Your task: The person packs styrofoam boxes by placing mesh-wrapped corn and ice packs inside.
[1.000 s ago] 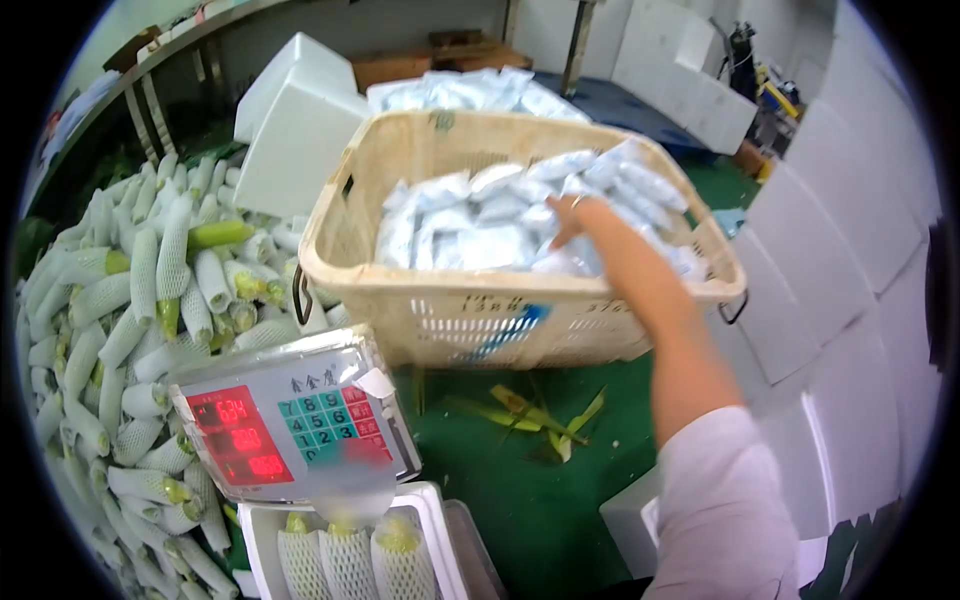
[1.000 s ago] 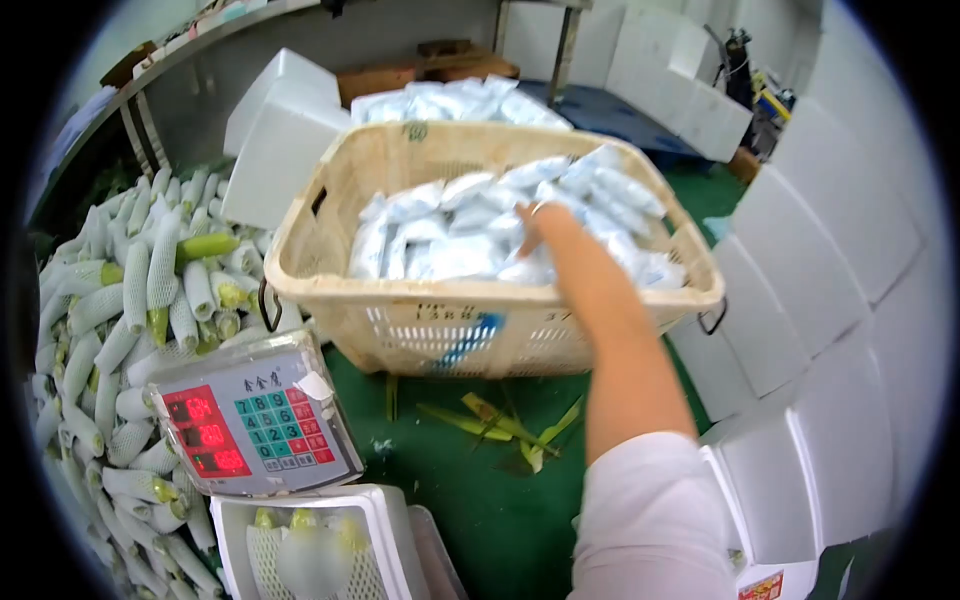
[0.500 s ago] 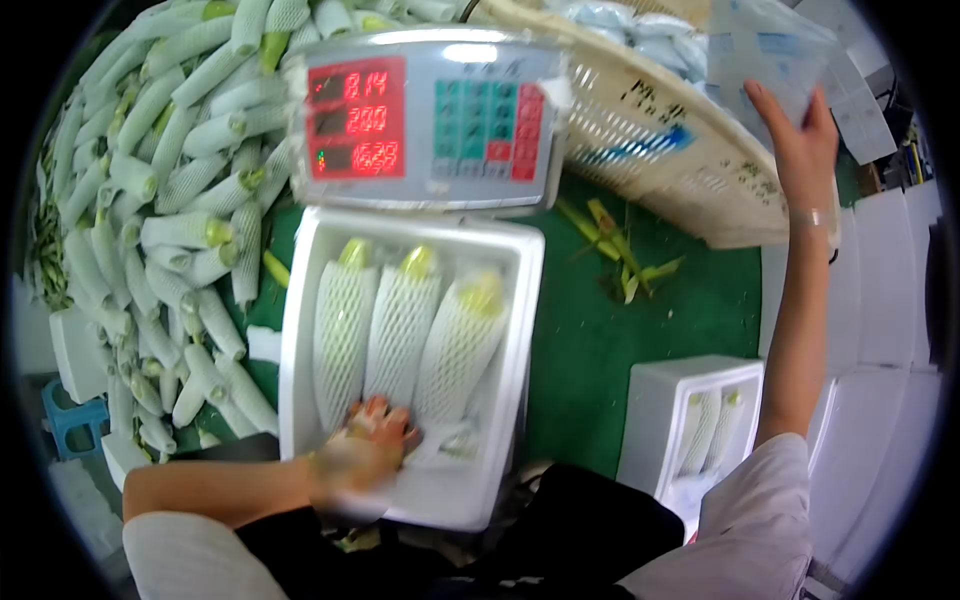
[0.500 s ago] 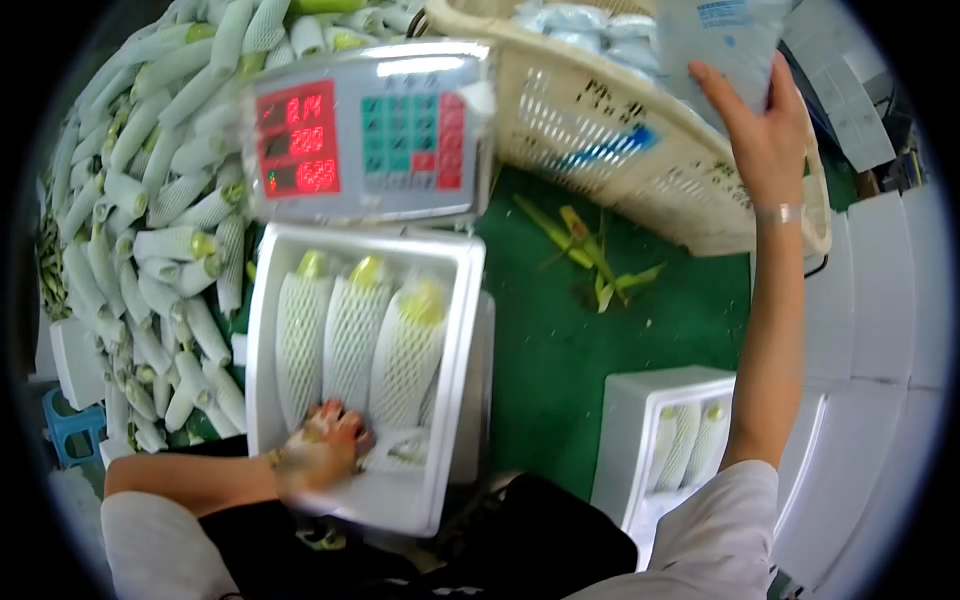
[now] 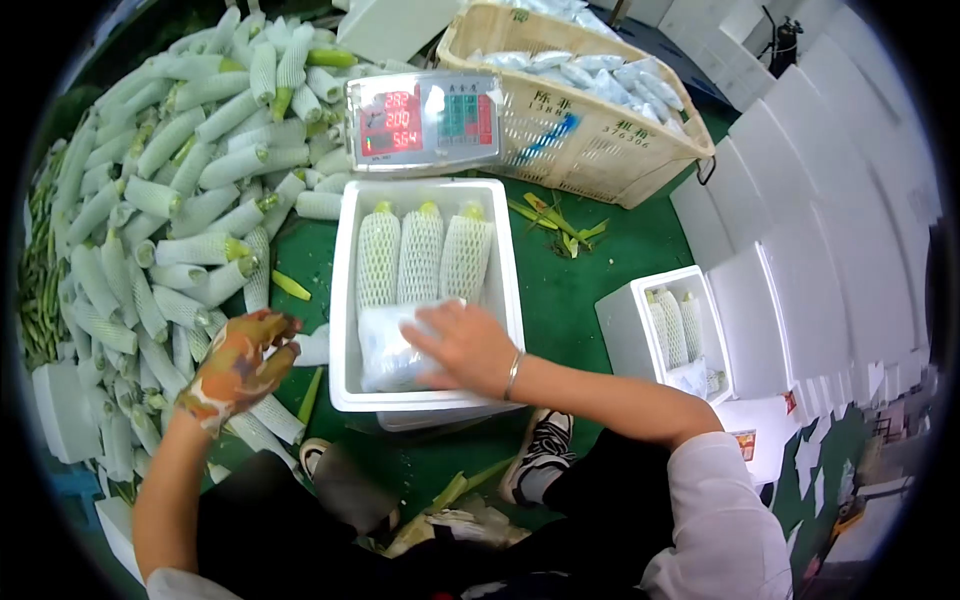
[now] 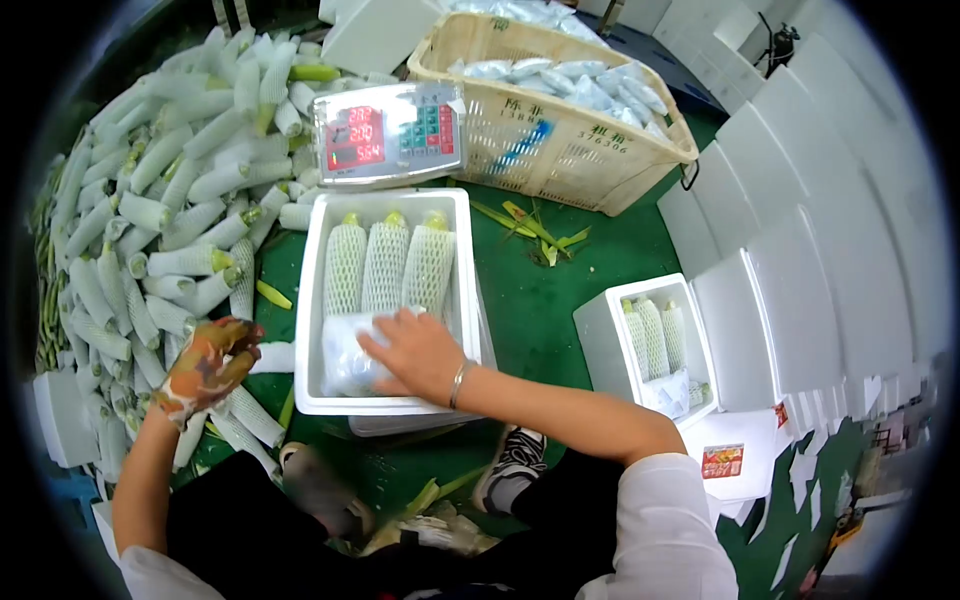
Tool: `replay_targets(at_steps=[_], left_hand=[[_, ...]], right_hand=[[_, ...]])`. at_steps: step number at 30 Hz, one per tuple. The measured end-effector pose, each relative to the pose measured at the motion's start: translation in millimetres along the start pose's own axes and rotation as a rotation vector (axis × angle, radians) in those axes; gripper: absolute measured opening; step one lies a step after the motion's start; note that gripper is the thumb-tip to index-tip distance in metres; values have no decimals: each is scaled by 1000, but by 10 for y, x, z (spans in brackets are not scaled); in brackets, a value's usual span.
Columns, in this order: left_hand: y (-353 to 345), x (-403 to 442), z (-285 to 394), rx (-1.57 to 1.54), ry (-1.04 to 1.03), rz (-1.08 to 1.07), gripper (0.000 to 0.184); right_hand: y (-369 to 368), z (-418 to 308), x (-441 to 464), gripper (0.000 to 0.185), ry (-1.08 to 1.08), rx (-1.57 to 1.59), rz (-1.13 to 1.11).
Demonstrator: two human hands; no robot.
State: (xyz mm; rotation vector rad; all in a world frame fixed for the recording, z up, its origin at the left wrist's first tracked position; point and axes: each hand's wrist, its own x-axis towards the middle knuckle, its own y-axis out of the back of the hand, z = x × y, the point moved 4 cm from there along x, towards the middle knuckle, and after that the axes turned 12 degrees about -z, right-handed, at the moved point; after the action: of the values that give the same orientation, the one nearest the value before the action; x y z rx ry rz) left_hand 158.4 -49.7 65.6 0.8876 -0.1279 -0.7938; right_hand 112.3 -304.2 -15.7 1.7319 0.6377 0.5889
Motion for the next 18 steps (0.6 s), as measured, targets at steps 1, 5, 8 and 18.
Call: replay_targets(at_steps=[1, 5, 8, 18], left_hand=[[56, -134, 44, -25, 16, 33, 23], [-152, -510, -116, -266, 73, -64, 23], [-194, -462, -283, -33, 2, -105, 23], [-951, 339, -2352, 189, 99, 486, 17]], right_hand=[[28, -69, 61, 60, -58, 15, -133], [-147, -151, 133, 64, -139, -10, -163], [-447, 80, 291, 71, -166, 65, -277], [-393, -911, 262, 41, -453, 312, 43]])
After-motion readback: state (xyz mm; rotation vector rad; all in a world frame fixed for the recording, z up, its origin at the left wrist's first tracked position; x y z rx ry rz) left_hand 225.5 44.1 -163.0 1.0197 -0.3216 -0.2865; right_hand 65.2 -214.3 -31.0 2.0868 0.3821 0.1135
